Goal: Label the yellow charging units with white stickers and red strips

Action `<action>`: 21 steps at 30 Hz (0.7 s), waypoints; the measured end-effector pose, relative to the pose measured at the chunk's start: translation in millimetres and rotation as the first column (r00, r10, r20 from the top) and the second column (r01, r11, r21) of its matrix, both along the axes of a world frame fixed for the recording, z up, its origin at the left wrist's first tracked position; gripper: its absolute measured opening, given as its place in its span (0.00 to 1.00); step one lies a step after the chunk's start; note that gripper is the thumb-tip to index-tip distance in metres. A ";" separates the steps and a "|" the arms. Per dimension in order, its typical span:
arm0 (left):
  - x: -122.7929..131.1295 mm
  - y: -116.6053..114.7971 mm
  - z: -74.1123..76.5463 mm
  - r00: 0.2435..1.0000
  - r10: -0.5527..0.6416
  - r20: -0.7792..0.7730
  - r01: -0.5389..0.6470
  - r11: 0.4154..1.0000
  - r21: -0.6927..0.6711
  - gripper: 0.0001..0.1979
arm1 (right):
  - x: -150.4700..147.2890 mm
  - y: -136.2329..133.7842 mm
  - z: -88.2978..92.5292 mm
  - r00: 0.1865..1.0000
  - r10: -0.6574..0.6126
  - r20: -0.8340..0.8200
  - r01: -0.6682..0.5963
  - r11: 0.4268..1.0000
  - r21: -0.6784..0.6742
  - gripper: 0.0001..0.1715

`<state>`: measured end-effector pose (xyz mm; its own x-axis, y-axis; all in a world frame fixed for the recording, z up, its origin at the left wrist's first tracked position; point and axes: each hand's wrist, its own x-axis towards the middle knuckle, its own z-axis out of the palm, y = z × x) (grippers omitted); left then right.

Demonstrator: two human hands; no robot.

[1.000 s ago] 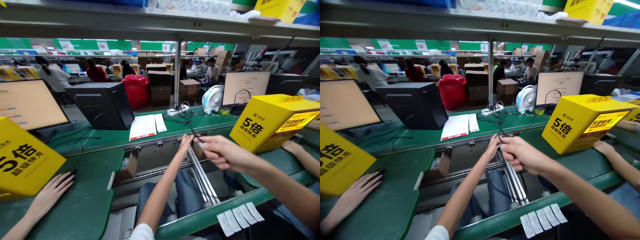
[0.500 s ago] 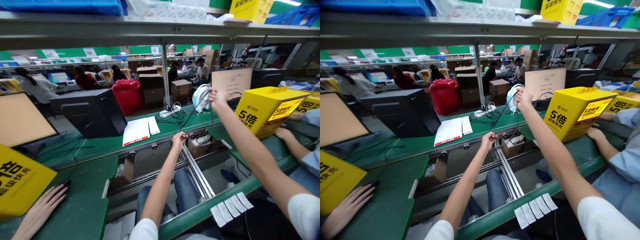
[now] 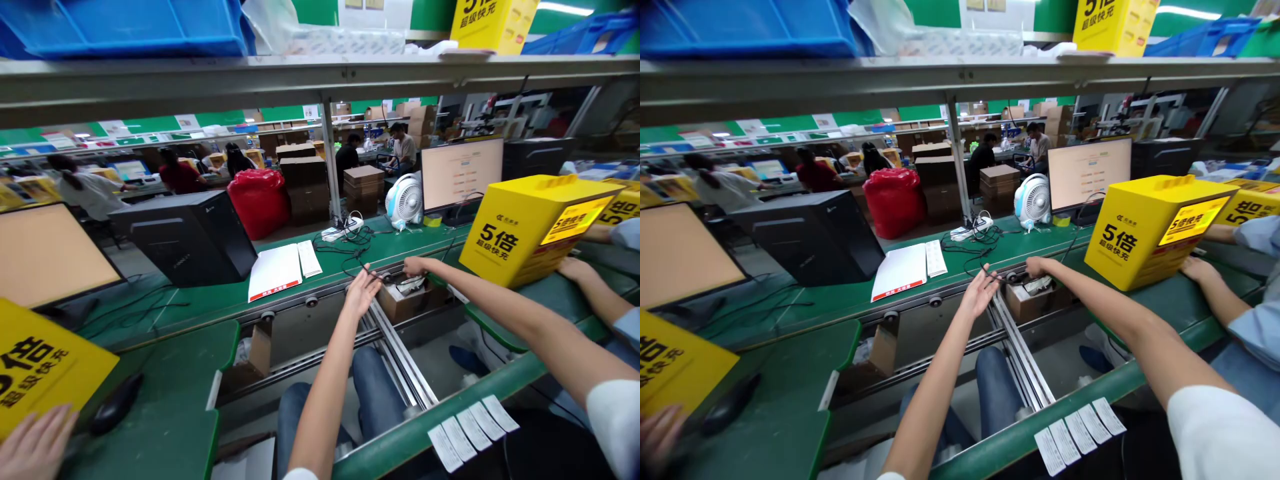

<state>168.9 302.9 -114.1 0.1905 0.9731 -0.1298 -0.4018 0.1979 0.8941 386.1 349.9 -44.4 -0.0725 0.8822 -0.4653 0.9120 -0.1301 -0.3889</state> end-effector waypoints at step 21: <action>-141.1 -41.9 106.1 0.528 0.413 -0.742 0.102 0.837 0.538 0.15 | -36.5 -58.7 -27.8 0.841 0.242 -0.483 -0.220 0.970 0.103 0.55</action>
